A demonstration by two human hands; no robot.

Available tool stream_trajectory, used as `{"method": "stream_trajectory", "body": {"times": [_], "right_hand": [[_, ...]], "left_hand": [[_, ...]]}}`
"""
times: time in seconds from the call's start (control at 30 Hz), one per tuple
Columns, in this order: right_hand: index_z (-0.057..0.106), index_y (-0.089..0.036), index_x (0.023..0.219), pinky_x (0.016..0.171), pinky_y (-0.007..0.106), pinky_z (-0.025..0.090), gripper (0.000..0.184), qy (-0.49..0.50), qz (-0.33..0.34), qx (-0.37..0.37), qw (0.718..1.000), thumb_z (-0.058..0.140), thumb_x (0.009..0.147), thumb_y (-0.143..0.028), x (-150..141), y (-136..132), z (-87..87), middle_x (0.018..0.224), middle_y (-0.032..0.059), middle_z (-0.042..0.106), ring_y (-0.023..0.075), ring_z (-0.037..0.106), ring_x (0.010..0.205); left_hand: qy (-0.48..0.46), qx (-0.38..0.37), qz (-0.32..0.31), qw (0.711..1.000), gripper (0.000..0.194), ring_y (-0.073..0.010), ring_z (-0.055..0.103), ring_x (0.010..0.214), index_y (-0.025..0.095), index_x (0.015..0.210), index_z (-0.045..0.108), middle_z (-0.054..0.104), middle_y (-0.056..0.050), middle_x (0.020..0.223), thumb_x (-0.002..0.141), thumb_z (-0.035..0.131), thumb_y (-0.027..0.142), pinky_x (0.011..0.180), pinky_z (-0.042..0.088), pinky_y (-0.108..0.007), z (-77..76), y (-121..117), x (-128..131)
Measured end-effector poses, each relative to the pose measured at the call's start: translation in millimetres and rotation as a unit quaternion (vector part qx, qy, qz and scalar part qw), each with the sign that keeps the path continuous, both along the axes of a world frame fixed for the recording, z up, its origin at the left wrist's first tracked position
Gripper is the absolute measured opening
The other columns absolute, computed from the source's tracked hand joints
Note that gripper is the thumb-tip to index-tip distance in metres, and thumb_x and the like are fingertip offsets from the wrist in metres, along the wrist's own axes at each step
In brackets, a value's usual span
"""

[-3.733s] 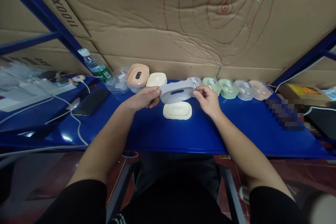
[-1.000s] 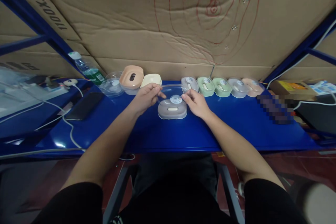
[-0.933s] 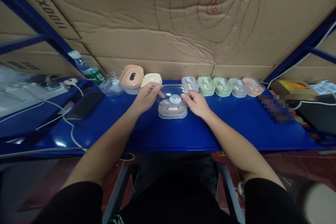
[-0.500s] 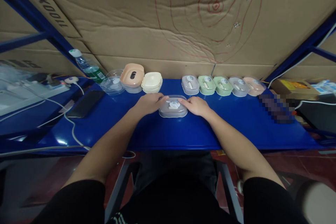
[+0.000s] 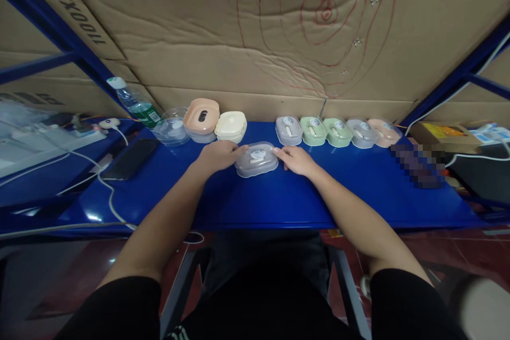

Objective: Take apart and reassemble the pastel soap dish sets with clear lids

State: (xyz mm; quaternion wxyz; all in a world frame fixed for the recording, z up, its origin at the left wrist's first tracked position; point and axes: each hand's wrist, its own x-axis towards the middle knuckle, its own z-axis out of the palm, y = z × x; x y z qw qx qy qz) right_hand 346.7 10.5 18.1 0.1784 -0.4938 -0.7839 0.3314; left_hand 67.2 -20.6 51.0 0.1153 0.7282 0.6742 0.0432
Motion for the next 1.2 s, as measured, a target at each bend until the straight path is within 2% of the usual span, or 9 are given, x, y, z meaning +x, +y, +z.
{"method": "stream_trajectory", "body": {"times": [0.17,0.27,0.37,0.47,0.67,0.8,0.93,1.07,1.2], "right_hand": [[0.064,-0.014,0.139,0.07,0.031,0.052,0.062,0.014,0.029,0.049,0.998,0.07,0.096,-0.057,-4,2,-7.2,0.075,0.0023,0.077,0.0204,0.072,0.07],[0.055,-0.013,0.151,0.069,0.033,0.054,0.065,0.029,0.029,0.069,0.997,0.069,0.097,-0.047,-4,3,-11.5,0.078,0.0026,0.078,0.0201,0.071,0.067],[0.046,-0.016,0.16,0.059,0.032,0.054,0.068,0.081,0.047,0.029,0.995,0.064,0.1,-0.044,0,5,-17.0,0.08,0.0012,0.078,0.0167,0.065,0.054],[0.041,-0.02,0.164,0.056,0.031,0.055,0.074,0.114,0.064,0.007,0.991,0.065,0.097,-0.039,4,9,-22.2,0.088,0.0012,0.078,0.0137,0.061,0.05],[0.049,-0.017,0.161,0.07,0.035,0.057,0.077,0.08,0.084,0.059,0.991,0.071,0.095,-0.05,4,11,-22.8,0.095,0.0053,0.08,0.0217,0.073,0.077],[0.052,-0.015,0.159,0.075,0.037,0.056,0.072,0.035,0.073,0.084,0.993,0.066,0.099,-0.053,0,11,-22.1,0.092,0.0059,0.08,0.0239,0.073,0.08],[0.049,-0.015,0.161,0.075,0.037,0.055,0.066,0.005,0.046,0.083,0.995,0.061,0.103,-0.044,-3,10,-22.3,0.087,0.0046,0.08,0.023,0.073,0.075],[0.041,-0.019,0.165,0.075,0.035,0.054,0.069,-0.002,0.017,0.139,0.99,0.061,0.101,-0.034,-5,2,-19.3,0.089,0.003,0.08,0.0219,0.072,0.075],[0.049,-0.023,0.161,0.071,0.032,0.051,0.063,-0.01,0.111,0.208,0.972,0.062,0.102,-0.041,-9,-9,-13.7,0.085,0.0009,0.078,0.0194,0.071,0.072]], "left_hand": [[0.05,-0.009,0.013,0.999,0.074,-0.0367,0.074,0.103,0.017,0.081,0.074,0.076,-0.019,0.09,0.103,0.027,0.07,0.086,0.054,-0.041,1.5,-1,-3],[0.038,0.004,0.004,0.999,0.078,-0.0351,0.074,0.1,0.017,0.079,0.074,0.077,-0.018,0.089,0.101,0.027,0.075,0.085,0.054,-0.04,2.0,-2,1],[0.022,0.012,0.0,1.0,0.078,-0.0325,0.074,0.094,0.018,0.075,0.073,0.076,-0.015,0.082,0.1,0.03,0.079,0.079,0.054,-0.038,2.8,-3,3],[0.017,0.011,0.006,1.0,0.077,-0.0315,0.073,0.089,0.02,0.07,0.071,0.073,-0.013,0.076,0.1,0.033,0.08,0.077,0.052,-0.038,3.8,-3,3],[0.022,0.013,0.021,0.999,0.074,-0.0338,0.073,0.096,0.018,0.076,0.074,0.075,-0.015,0.085,0.1,0.037,0.077,0.081,0.053,-0.04,5.2,-5,9],[0.02,0.021,0.01,1.0,0.073,-0.035,0.074,0.101,0.017,0.081,0.077,0.077,-0.018,0.091,0.101,0.037,0.075,0.085,0.053,-0.042,3.0,-5,9],[0.012,-0.006,-0.021,1.0,0.078,-0.0359,0.074,0.103,0.017,0.082,0.077,0.079,-0.018,0.095,0.103,0.027,0.072,0.089,0.053,-0.044,2.4,-4,8],[0.002,-0.024,0.002,1.0,0.082,-0.0385,0.075,0.106,0.015,0.088,0.079,0.079,-0.02,0.099,0.103,0.023,0.073,0.091,0.054,-0.046,1.9,-4,12],[-0.001,-0.024,0.036,0.999,0.083,-0.0392,0.074,0.114,0.013,0.1,0.081,0.079,-0.023,0.111,0.104,0.021,0.07,0.096,0.054,-0.047,-0.7,-4,17]]}}
